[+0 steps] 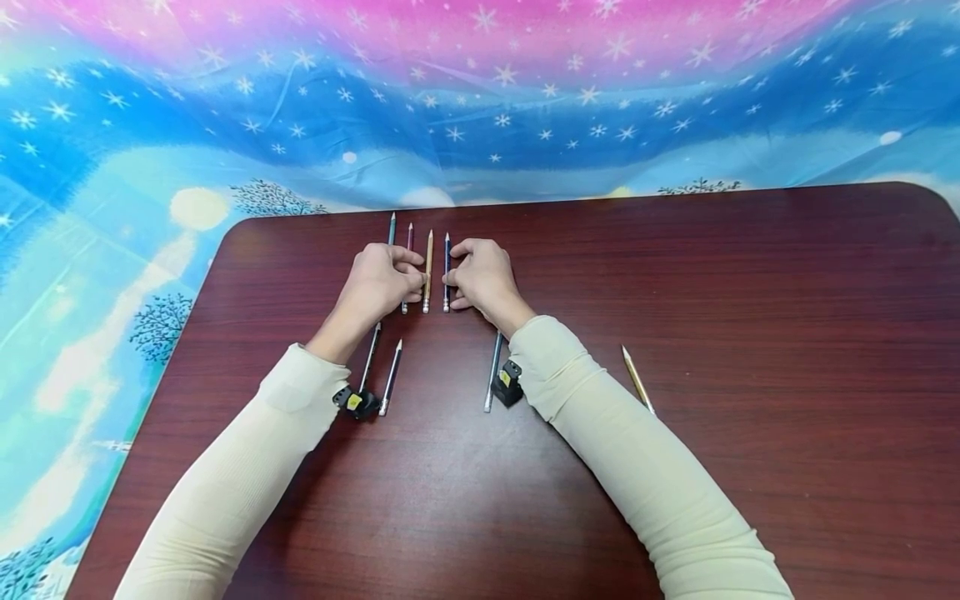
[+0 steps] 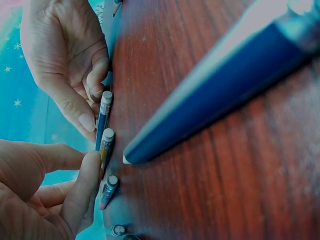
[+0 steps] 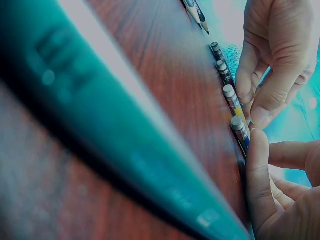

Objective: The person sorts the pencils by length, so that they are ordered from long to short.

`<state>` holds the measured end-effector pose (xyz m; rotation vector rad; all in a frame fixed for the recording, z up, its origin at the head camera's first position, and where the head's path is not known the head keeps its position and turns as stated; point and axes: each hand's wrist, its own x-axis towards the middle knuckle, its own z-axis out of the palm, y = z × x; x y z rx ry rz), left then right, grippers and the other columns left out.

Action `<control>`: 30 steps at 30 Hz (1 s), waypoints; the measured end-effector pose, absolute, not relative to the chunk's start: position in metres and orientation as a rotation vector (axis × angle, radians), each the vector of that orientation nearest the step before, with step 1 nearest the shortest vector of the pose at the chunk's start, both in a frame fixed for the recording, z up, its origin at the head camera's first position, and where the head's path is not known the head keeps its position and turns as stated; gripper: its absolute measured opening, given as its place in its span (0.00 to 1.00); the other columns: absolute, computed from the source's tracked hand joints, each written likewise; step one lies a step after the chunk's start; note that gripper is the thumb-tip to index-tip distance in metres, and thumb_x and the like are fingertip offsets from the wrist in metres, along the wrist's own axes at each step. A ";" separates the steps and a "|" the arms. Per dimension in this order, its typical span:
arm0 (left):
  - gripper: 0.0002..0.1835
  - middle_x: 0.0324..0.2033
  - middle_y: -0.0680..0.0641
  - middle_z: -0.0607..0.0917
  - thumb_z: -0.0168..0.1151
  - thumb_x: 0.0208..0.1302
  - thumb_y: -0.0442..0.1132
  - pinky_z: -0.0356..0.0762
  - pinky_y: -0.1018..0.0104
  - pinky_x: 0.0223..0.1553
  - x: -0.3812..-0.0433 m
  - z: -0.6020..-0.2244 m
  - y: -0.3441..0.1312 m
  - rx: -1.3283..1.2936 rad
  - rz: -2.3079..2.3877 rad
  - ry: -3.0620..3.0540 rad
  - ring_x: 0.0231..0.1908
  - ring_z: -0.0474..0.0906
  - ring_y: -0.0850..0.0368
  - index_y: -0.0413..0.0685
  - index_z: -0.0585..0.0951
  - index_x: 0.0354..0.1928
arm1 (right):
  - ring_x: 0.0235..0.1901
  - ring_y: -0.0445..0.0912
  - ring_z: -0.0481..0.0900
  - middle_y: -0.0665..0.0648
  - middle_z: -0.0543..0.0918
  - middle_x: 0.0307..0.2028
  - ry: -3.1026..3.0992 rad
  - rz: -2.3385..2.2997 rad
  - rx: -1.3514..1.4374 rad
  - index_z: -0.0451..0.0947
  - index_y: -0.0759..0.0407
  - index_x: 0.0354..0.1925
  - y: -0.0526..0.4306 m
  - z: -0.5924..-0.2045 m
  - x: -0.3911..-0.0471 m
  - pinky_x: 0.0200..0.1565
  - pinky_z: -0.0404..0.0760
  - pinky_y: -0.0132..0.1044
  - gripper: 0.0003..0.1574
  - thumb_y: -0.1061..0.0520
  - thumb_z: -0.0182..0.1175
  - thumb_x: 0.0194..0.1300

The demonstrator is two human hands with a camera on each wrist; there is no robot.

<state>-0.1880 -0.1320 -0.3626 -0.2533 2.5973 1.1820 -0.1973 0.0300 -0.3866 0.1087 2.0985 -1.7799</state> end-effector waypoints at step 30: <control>0.15 0.40 0.44 0.91 0.64 0.72 0.34 0.88 0.67 0.33 -0.186 -0.365 -0.133 -0.244 1.213 2.602 0.33 0.91 0.56 0.41 0.85 0.57 | 0.19 0.43 0.75 0.56 0.78 0.28 2.076 -1.779 0.117 0.75 0.65 0.66 0.031 -0.386 -0.198 0.26 0.89 0.37 0.28 0.70 0.64 0.69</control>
